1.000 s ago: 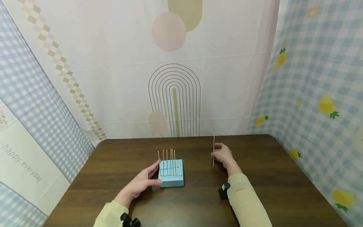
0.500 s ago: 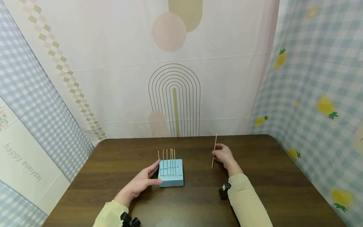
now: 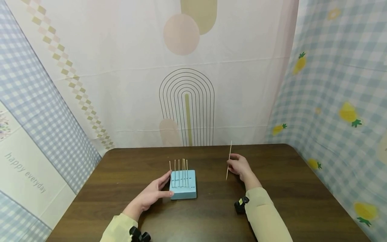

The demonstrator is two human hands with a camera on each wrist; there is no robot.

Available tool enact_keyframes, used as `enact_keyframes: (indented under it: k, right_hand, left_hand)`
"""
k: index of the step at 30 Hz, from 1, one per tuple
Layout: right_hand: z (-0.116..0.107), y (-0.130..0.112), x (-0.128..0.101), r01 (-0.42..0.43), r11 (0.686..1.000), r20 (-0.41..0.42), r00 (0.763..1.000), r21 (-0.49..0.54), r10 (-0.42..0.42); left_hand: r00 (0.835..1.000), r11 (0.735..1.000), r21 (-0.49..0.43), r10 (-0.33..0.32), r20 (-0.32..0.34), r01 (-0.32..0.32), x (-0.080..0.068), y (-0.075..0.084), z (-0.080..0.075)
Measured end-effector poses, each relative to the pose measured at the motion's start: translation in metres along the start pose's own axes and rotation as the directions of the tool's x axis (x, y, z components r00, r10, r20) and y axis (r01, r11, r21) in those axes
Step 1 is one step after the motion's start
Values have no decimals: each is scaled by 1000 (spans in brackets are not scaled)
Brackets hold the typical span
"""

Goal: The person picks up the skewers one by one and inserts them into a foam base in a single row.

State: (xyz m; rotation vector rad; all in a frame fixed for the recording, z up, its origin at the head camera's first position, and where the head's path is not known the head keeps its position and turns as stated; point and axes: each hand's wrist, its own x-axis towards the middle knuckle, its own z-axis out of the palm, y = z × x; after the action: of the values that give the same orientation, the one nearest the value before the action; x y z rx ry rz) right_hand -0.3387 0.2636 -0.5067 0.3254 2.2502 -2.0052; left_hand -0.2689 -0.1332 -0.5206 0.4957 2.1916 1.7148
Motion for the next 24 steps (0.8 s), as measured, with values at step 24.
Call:
enact_keyframes:
  k: [24]
  right_hand:
    - [58,-32,-58,233,962,214,942,143,-260]
  left_hand:
    - [1000,1000,-2,-10,-5,10,1,0,0]
